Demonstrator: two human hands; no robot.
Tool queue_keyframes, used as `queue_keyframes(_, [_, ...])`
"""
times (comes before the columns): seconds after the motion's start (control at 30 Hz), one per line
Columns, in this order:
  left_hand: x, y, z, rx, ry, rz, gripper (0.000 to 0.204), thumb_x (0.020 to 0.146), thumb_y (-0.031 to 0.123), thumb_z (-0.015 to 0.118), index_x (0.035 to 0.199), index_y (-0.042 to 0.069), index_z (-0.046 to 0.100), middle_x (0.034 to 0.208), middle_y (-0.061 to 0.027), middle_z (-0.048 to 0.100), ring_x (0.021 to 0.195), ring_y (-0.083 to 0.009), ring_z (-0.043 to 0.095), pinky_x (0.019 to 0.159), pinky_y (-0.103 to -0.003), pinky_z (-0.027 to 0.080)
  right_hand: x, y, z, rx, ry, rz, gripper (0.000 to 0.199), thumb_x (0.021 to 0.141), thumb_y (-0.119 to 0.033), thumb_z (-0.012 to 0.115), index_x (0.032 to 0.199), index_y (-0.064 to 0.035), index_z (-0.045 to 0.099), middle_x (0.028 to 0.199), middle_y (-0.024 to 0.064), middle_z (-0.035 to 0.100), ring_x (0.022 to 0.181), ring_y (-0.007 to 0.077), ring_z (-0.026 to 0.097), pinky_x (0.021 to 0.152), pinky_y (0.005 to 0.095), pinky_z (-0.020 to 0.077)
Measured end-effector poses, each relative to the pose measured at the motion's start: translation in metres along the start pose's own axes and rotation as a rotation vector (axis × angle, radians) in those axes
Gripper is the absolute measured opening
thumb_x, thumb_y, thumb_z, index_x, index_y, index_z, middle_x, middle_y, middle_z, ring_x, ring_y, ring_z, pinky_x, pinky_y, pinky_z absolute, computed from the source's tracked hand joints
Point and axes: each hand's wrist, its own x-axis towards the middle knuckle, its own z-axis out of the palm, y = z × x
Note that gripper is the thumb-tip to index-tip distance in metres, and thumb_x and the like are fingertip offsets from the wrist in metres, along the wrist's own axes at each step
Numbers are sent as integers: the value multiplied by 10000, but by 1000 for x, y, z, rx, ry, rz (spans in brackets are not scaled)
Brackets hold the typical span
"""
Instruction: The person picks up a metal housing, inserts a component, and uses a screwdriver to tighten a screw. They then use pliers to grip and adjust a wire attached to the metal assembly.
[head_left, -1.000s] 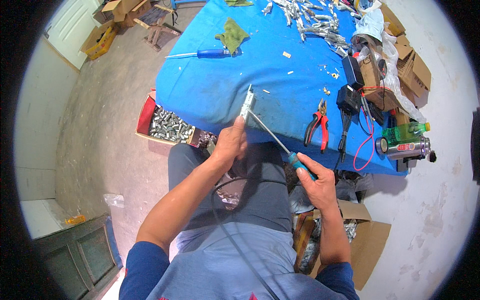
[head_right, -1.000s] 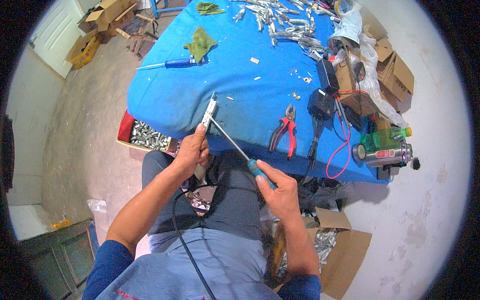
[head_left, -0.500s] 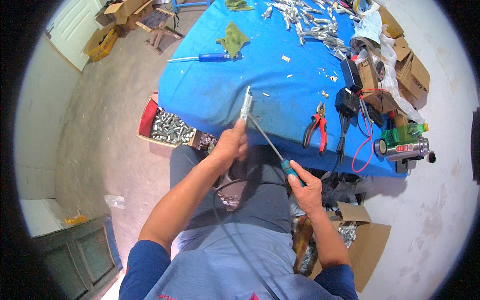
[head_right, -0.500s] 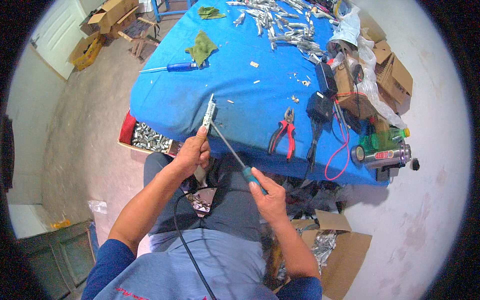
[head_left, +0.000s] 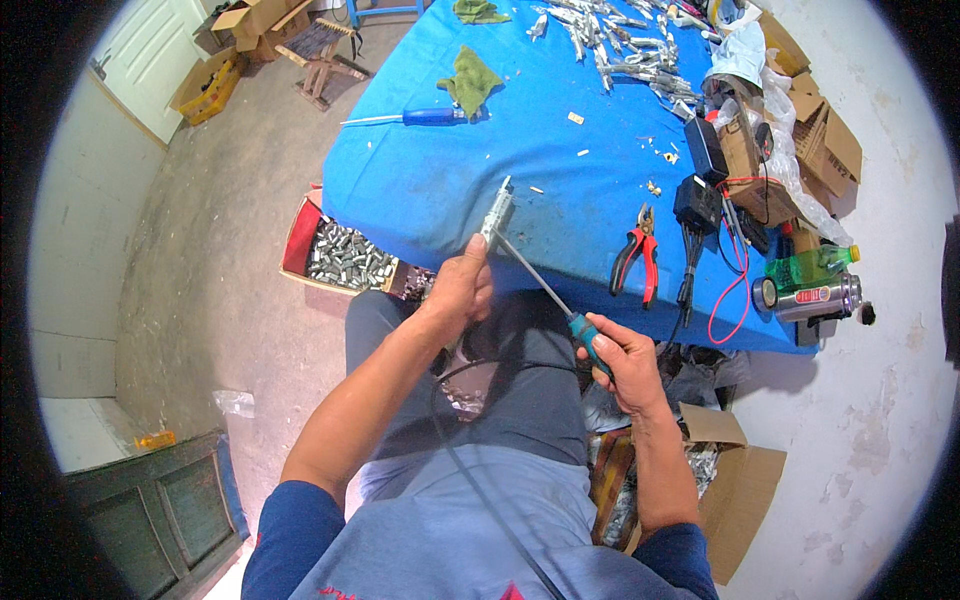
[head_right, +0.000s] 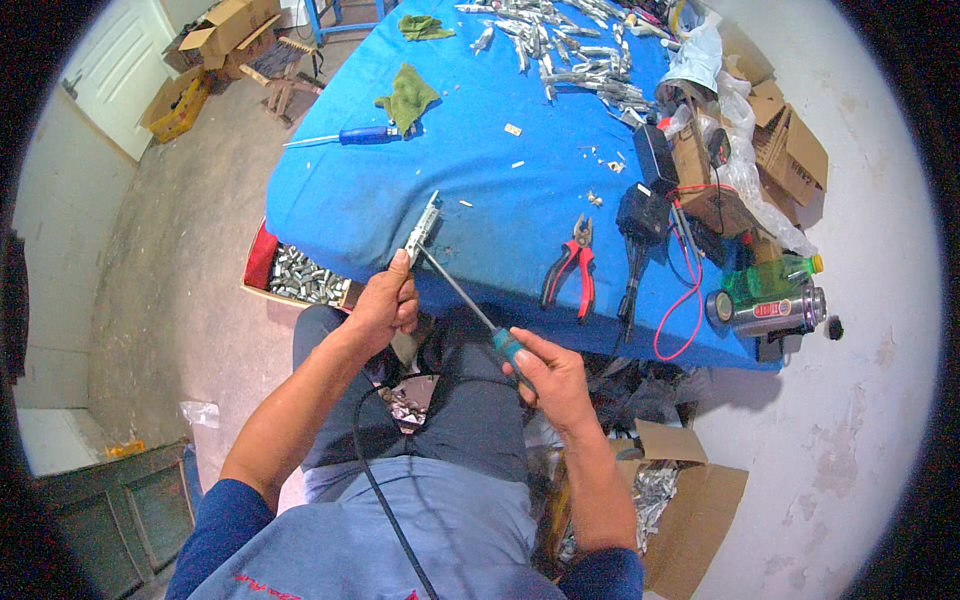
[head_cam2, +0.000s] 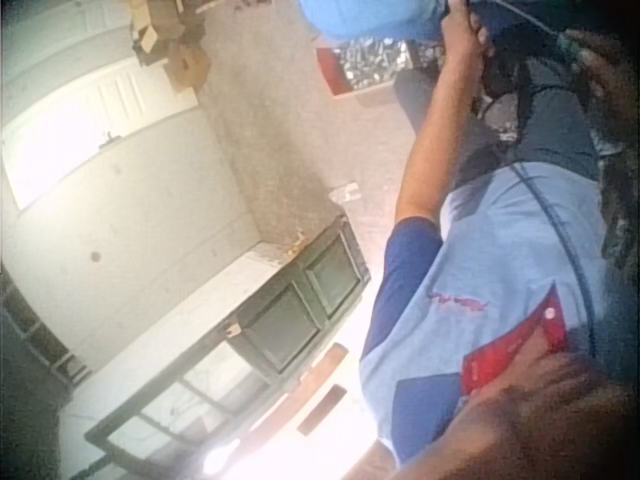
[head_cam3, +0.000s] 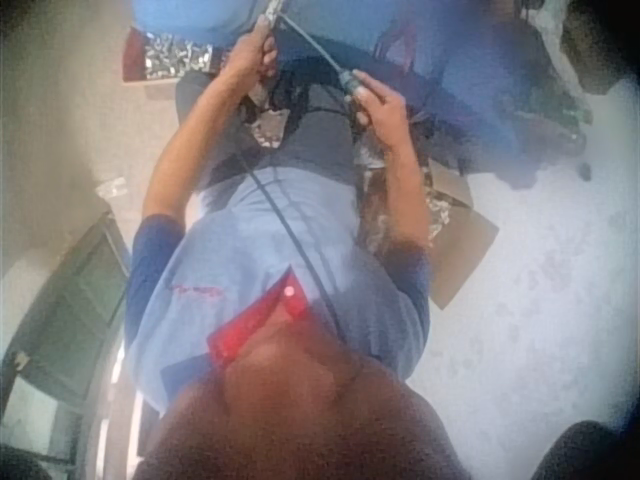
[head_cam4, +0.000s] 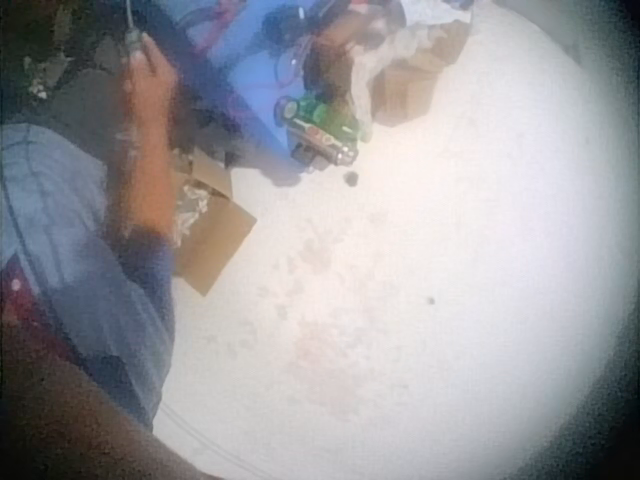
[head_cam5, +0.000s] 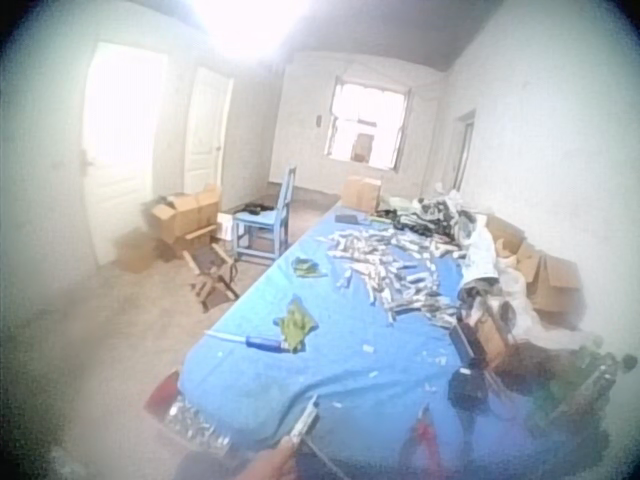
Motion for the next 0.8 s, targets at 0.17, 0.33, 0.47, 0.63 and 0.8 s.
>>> queue_keyframes(0.17, [2,-2,-5,6,10,-13,544,951,609,519,655,181,360,553,48,302,450,-122,315,439,-312,304,-9,23,18,324,21,149,366,956,-176,607,1286,-21,580,856,115,670,523,72,514,432,176,391])
queue_keyframes(0.33, [1,1,-3,121,90,30,572,918,634,558,615,186,371,512,23,341,424,-135,298,451,-315,284,-19,41,22,-172,207,-204,378,928,-187,661,1279,-50,633,819,33,675,568,51,515,508,217,429])
queue_keyframes(0.47, [1,-1,-4,157,135,90,530,905,586,619,668,141,454,539,21,380,435,-125,337,432,-304,308,-37,28,13,-290,256,-292,376,921,-188,676,1264,-36,645,811,3,645,608,49,525,540,225,443])
queue_keyframes(0.63, [4,-5,-1,312,198,157,521,907,542,642,714,65,560,556,16,439,444,-110,395,411,-288,321,-44,6,15,-351,226,-361,368,927,-179,669,1256,-19,643,848,27,659,638,58,548,563,231,462])
queue_keyframes(0.8, [4,-6,4,459,258,196,537,906,550,638,693,63,562,547,17,444,447,-96,405,406,-272,320,-31,-1,17,-400,221,-366,339,934,-174,660,1225,0,657,877,41,663,649,61,556,569,230,464])
